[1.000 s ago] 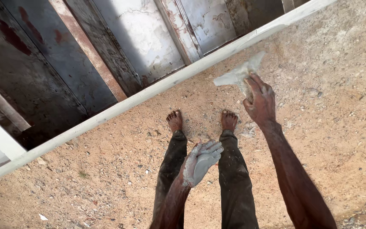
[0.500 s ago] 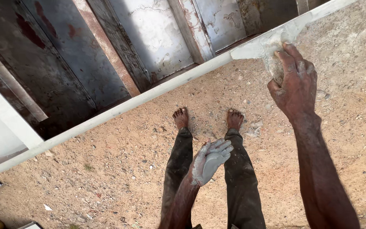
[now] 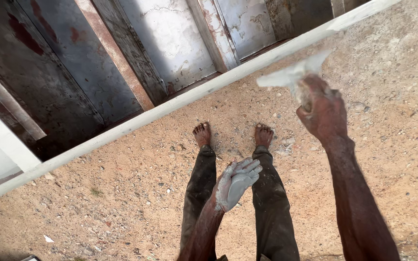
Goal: The person applies and smooths plaster onto the edges of a concrete structure using a trowel. They repeatedly scoop material from their left hand and spread it along the top edge, then smooth the surface.
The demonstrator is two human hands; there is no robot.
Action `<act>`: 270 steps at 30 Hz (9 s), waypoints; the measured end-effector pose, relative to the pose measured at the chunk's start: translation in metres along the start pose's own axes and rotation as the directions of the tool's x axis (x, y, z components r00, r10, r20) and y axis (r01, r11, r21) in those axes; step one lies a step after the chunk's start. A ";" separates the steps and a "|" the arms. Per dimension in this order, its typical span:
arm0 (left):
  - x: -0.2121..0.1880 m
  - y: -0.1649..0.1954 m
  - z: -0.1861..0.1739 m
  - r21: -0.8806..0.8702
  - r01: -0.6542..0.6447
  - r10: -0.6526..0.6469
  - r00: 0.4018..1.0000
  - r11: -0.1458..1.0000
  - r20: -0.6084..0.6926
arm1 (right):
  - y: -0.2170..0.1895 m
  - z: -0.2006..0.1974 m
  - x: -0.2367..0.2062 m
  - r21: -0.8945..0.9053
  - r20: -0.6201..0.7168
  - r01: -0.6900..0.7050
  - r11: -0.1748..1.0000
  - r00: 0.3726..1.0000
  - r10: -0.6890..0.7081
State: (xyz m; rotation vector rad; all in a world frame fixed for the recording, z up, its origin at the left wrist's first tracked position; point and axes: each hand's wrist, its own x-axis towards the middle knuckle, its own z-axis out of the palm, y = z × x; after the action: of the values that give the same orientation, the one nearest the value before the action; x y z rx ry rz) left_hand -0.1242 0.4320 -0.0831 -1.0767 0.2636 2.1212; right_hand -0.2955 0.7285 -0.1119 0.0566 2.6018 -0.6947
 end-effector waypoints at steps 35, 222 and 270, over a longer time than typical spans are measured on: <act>0.037 0.030 0.080 -0.554 0.057 0.314 0.773 0.831 0.551 | -0.039 -0.051 -0.144 0.839 0.330 -0.355 -0.412 0.935 -0.132; 0.070 -0.045 0.064 0.116 -0.034 0.056 0.981 0.993 -0.187 | 0.079 0.023 0.021 0.161 -0.193 0.035 0.986 0.981 -0.004; 0.083 -0.037 0.098 0.013 -0.081 0.081 0.997 0.997 0.009 | 0.035 -0.078 0.024 -0.042 -0.134 0.045 0.998 0.990 -0.050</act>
State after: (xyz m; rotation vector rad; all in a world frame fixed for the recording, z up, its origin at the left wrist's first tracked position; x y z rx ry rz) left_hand -0.1908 0.5480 -0.0797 -1.0659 0.3216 2.1923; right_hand -0.3442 0.7951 -0.0778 0.0305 2.7537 -0.6782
